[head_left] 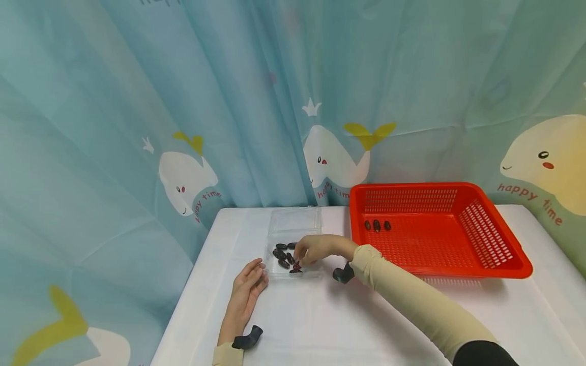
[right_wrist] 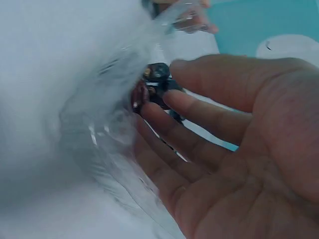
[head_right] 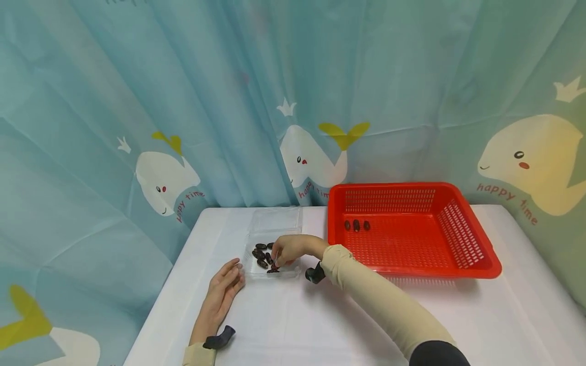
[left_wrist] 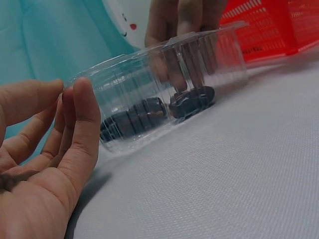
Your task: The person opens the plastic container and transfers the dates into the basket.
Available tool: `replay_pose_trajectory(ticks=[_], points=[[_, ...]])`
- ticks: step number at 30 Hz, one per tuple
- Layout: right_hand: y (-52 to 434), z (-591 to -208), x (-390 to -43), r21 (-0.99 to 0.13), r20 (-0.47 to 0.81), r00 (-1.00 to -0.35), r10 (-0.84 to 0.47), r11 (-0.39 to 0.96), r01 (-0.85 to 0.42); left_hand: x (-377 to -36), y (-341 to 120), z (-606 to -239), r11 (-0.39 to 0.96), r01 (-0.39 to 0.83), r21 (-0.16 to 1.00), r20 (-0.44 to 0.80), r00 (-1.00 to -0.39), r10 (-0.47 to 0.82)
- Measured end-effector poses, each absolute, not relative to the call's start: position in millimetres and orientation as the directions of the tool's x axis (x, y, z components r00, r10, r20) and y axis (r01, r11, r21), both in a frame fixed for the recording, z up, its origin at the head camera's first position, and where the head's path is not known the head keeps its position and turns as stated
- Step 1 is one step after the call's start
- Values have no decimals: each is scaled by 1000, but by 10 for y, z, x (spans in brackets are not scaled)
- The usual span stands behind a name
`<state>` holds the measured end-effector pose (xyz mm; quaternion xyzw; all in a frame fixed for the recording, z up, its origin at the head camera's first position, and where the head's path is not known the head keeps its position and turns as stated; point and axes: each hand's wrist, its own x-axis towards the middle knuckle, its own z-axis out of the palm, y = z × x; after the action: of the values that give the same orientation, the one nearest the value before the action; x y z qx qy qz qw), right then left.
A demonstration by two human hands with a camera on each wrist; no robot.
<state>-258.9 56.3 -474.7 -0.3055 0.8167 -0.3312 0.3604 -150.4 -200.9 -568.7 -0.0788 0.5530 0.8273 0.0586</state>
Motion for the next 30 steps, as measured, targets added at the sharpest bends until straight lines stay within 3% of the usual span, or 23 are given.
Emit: replay_pose_trajectory(ticks=[6, 15, 30], points=[[486, -4778, -2565, -729, -374, -577, -726, 615, -301, -1526, -1991, -5678, -380, -196, 904, -208, -978, 11], [417, -4845, -2599, -664, -198, -683, -703, 609, -435, -1545, -1999, -5666, -376, -202, 904, -220, -976, -4], [315, -5002, -2490, -709, -220, -677, -703, 591, -384, -1499, -2009, -5692, -368, -182, 912, -191, -981, 13]])
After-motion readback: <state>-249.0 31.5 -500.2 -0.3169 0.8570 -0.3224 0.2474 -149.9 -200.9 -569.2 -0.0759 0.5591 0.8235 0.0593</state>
